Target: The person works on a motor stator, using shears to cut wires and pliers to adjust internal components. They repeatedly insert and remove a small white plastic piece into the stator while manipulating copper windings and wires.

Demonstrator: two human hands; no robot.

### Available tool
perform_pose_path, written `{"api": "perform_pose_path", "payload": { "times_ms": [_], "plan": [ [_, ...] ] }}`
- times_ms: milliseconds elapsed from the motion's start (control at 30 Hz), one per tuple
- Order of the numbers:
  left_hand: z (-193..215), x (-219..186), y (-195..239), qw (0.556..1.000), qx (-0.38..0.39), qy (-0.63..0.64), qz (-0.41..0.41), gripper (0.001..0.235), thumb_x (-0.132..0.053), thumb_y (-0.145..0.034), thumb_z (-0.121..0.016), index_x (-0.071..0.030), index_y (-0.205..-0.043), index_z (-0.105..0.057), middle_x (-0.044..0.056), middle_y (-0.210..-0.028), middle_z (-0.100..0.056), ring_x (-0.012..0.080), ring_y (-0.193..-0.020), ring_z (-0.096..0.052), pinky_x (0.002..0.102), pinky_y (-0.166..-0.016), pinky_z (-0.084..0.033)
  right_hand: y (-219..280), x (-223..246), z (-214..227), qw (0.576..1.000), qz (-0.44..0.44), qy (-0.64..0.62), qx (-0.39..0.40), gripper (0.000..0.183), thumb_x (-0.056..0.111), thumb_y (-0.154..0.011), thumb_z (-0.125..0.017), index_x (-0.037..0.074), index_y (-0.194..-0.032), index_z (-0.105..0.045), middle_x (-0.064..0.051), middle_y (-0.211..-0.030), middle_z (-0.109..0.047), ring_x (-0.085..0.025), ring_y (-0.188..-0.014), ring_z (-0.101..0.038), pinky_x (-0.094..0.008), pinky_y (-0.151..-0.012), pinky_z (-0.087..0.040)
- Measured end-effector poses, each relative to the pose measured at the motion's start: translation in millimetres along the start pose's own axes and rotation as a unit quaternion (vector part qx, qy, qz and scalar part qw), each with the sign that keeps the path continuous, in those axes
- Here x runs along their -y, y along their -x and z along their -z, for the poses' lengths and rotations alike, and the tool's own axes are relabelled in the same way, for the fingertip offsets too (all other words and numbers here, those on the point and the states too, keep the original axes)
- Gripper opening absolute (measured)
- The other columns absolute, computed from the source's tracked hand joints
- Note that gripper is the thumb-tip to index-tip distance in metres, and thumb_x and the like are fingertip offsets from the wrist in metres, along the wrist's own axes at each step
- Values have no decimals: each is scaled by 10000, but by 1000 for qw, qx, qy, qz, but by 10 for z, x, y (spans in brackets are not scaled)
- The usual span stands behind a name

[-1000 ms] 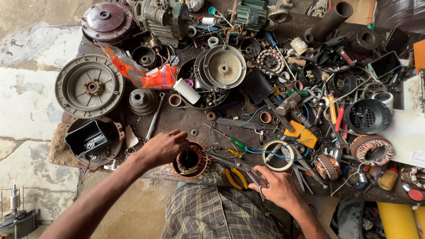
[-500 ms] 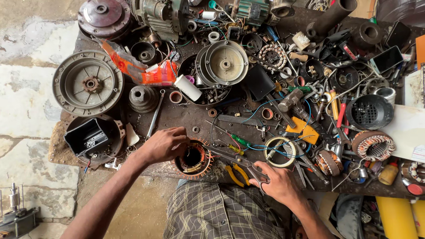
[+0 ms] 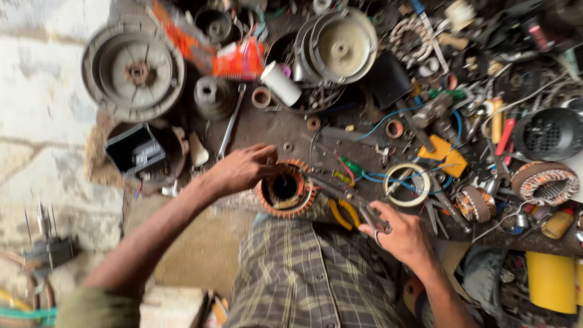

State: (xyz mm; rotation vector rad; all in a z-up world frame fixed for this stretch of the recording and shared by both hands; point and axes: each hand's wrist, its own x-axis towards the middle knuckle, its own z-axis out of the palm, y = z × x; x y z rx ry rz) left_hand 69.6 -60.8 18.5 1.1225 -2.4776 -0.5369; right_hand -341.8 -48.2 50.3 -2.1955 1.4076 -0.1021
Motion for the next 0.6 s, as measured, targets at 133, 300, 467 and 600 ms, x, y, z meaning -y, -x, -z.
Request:
{"api": "perform_pose_path", "payload": {
  "times_ms": [133, 300, 467, 600],
  "plan": [
    [5, 23, 17, 1000, -17, 19, -16, 375, -137, -851, -681, -167, -1223, -721, 42, -1009, -614, 240, -1018, -650, 373, -804, -590, 51, 70, -51, 1000, -9, 7, -23, 619, 371, -662, -914, 105, -1172, -685, -122, -776, -758, -262, -639, -754, -384, -546, -569],
    [-94, -21, -24, 997, 23, 45, 51, 355, -333, -903, -723, -65, -1132, -684, 107, -1012, -600, 285, -950, -632, 392, -710, -579, 121, 103, -125, 998, 8, -11, -59, 608, 356, -692, -902, 90, -1193, -683, -156, -798, -745, -310, -730, -758, -392, -588, -579],
    [-186, -69, -63, 994, -20, 46, 97, 211, -268, -940, -689, -69, -988, -635, 104, -1004, -594, 311, -969, -657, 431, -720, -576, 162, 205, -80, 999, -11, -10, -48, 587, 341, -702, -898, 79, -1180, -681, -154, -799, -751, -292, -718, -765, -386, -579, -579],
    [-164, 36, 1, 982, -74, 153, 84, 158, -209, -977, -673, -62, -1021, -636, 107, -991, -589, 318, -918, -655, 460, -702, -559, 89, 311, 27, 999, 29, 16, -41, 583, 342, -708, -891, 93, -1191, -683, -109, -765, -746, -231, -679, -752, -353, -574, -576]
  ]
}}
